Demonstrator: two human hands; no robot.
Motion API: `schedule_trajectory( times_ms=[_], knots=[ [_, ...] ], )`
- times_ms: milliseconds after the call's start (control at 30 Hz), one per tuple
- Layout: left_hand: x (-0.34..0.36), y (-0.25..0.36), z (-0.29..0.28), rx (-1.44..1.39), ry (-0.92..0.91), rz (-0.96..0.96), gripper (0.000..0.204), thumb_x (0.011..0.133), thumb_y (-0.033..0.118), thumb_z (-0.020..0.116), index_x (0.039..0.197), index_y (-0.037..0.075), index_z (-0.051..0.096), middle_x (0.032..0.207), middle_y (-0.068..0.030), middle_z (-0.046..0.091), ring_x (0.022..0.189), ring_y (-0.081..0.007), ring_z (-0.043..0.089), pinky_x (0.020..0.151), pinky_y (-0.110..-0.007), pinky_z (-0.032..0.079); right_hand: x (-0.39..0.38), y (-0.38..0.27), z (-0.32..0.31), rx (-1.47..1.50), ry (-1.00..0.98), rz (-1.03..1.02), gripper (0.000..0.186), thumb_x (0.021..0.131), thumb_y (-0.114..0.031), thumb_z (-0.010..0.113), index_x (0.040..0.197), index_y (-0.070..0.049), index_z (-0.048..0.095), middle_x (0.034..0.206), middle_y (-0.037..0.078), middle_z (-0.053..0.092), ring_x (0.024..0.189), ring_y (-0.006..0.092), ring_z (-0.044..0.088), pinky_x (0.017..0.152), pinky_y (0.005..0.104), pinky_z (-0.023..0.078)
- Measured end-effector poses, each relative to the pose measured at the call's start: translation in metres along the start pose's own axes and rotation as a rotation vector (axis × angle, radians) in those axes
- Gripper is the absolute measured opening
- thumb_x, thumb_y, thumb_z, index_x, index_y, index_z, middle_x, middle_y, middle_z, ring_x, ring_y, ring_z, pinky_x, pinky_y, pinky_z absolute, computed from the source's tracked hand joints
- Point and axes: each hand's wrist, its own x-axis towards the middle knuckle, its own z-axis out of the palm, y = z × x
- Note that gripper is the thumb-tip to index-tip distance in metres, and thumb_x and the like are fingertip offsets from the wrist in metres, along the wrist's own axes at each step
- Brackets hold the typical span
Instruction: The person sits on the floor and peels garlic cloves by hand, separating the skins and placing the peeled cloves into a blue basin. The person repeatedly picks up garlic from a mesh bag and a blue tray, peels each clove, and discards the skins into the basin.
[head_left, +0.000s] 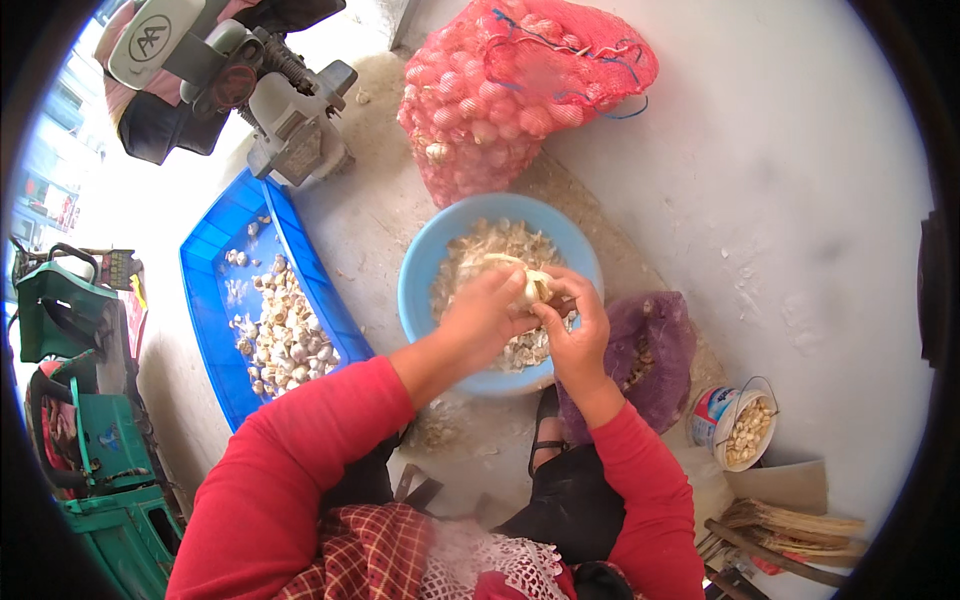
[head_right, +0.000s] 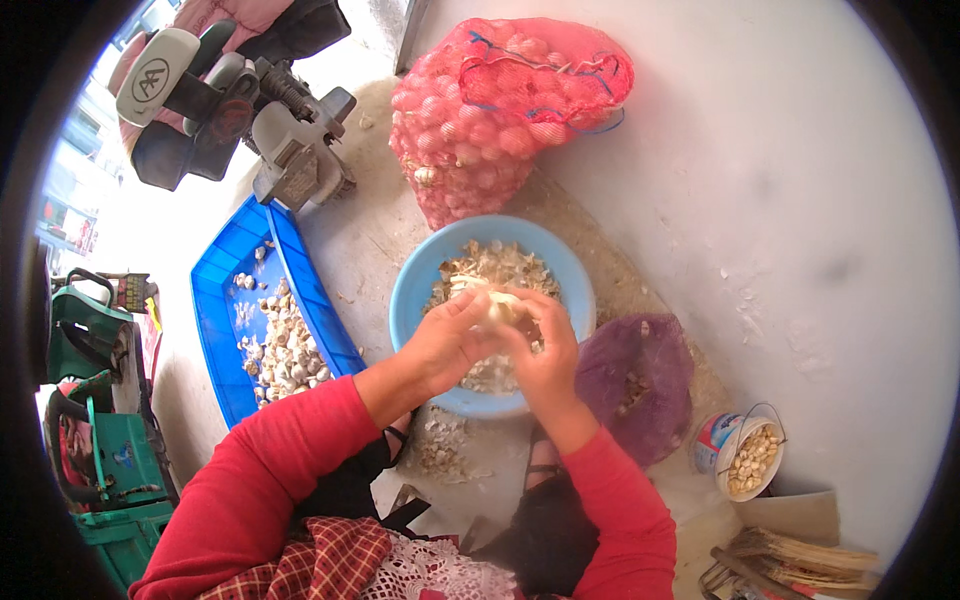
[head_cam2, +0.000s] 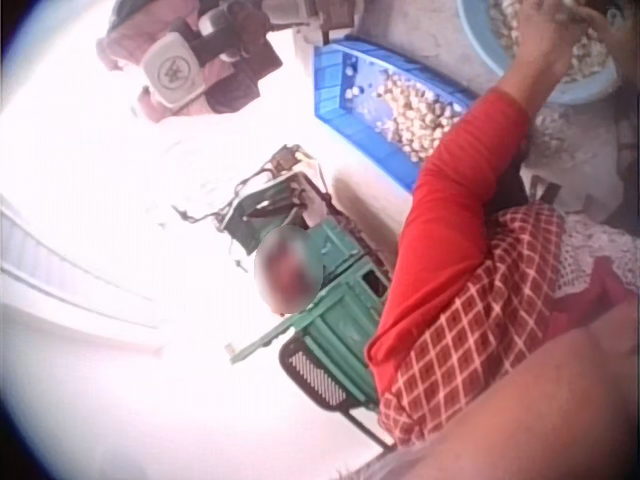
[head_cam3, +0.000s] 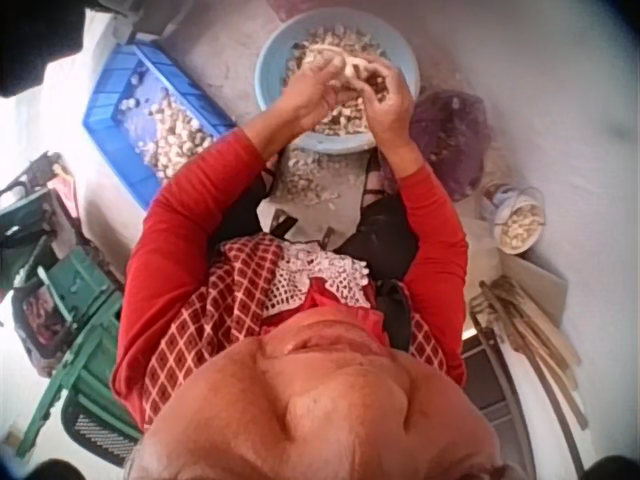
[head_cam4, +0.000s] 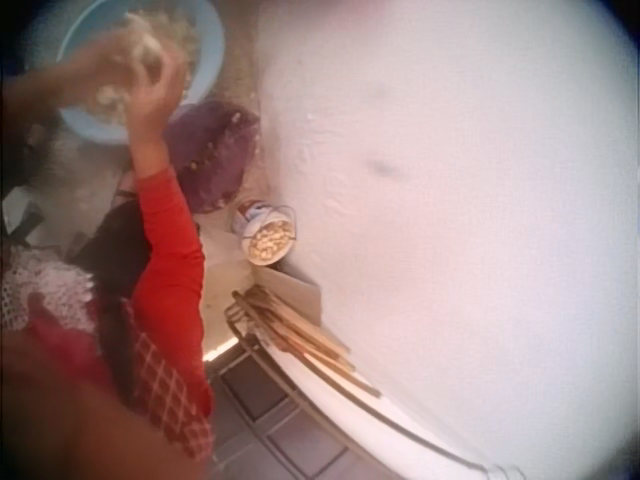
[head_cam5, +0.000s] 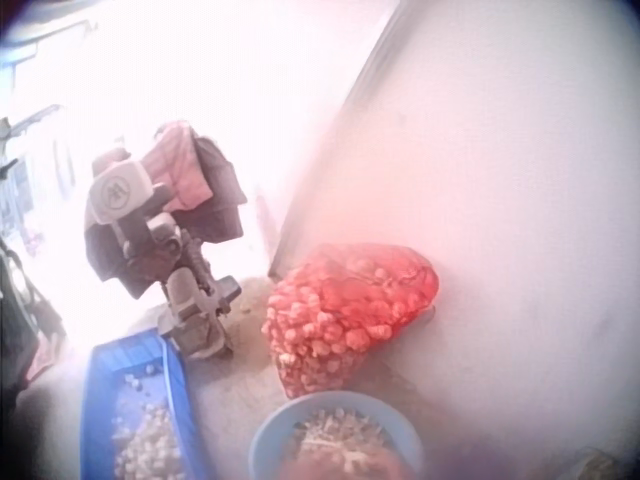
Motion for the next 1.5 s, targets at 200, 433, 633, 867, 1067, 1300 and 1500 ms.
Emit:
schedule_trajectory(
  times_ms=[200, 433, 633, 867, 1067, 1300, 1500],
  knots=[
    [0.000, -0.001, 0.006, 0.003, 0.023, -0.042, 0.026, 0.105, 0.028, 0.048, 0.118, 0.007, 0.055, 0.115, -0.0066, 0.063, 0.106, -0.0198, 0.063, 0.094, -0.039, 0.053, 0.003, -0.010, -0.007, -0.121, -0.074, -0.067, 0.026, 0.083, 0.004, 0.069, 0.107, -0.004, 0.063, 0.117, 0.012, 0.062, 0.096, 0.0217, 0.062, 0.077, 0.0317, 0.053],
    [0.012, 0.000, 0.006, 0.053, 0.011, -0.098, 0.026, 0.104, 0.029, 0.051, 0.115, 0.006, 0.056, 0.111, -0.0069, 0.062, 0.102, -0.0208, 0.064, 0.093, -0.041, 0.054, 0.016, -0.016, -0.021, -0.240, -0.102, -0.165, 0.023, 0.078, -0.001, 0.072, 0.100, -0.005, 0.065, 0.114, 0.011, 0.063, 0.102, 0.0296, 0.060, 0.085, 0.0382, 0.051],
    [0.021, 0.003, 0.011, -0.009, -0.093, -0.112, 0.039, 0.100, 0.038, 0.058, 0.112, 0.001, 0.053, 0.102, -0.0077, 0.058, 0.088, -0.0172, 0.064, 0.083, -0.033, 0.059, 0.027, -0.022, -0.025, -0.167, -0.067, -0.091, 0.018, 0.077, -0.002, 0.073, 0.091, -0.006, 0.063, 0.112, 0.010, 0.063, 0.102, 0.0293, 0.057, 0.090, 0.0384, 0.046],
    [0.038, 0.010, -0.005, -0.024, 0.001, -0.103, 0.033, 0.099, 0.033, 0.058, 0.115, 0.005, 0.054, 0.104, -0.0065, 0.060, 0.093, -0.0198, 0.064, 0.085, -0.036, 0.055, 0.030, -0.011, -0.020, -0.199, -0.184, -0.154, 0.008, 0.088, -0.009, 0.067, 0.090, -0.004, 0.061, 0.115, 0.011, 0.062, 0.099, 0.0234, 0.057, 0.091, 0.0350, 0.046],
    [0.053, 0.044, -0.044, 0.102, 0.186, 0.031, 0.031, 0.092, 0.007, 0.062, 0.120, 0.006, 0.051, 0.102, -0.0055, 0.060, 0.093, -0.0192, 0.061, 0.086, -0.037, 0.054, -0.010, 0.038, -0.080, 0.421, -0.171, 0.750, 0.021, 0.101, -0.017, 0.054, 0.092, 0.001, 0.061, 0.093, 0.010, 0.066, 0.078, 0.0163, 0.063, 0.073, 0.0297, 0.053],
    [0.061, 0.062, -0.036, 0.379, 0.179, 0.112, 0.044, 0.089, 0.000, 0.065, 0.130, 0.004, 0.048, 0.110, -0.0058, 0.056, 0.095, -0.0160, 0.059, 0.086, -0.031, 0.053, -0.110, 0.109, -0.124, -0.608, -0.660, 1.018, 0.022, 0.099, -0.019, 0.055, 0.094, 0.001, 0.063, 0.079, 0.012, 0.068, 0.068, 0.0226, 0.067, 0.062, 0.0314, 0.054],
    [0.067, 0.066, -0.025, 0.328, 0.200, 0.059, 0.045, 0.091, 0.002, 0.065, 0.132, 0.002, 0.047, 0.105, -0.0059, 0.061, 0.086, -0.0147, 0.062, 0.075, -0.029, 0.052, -0.103, 0.099, -0.122, 0.636, -0.621, 1.287, 0.025, 0.101, -0.022, 0.052, 0.103, 0.000, 0.063, 0.087, 0.015, 0.070, 0.078, 0.0263, 0.070, 0.072, 0.0370, 0.058]
  ],
)
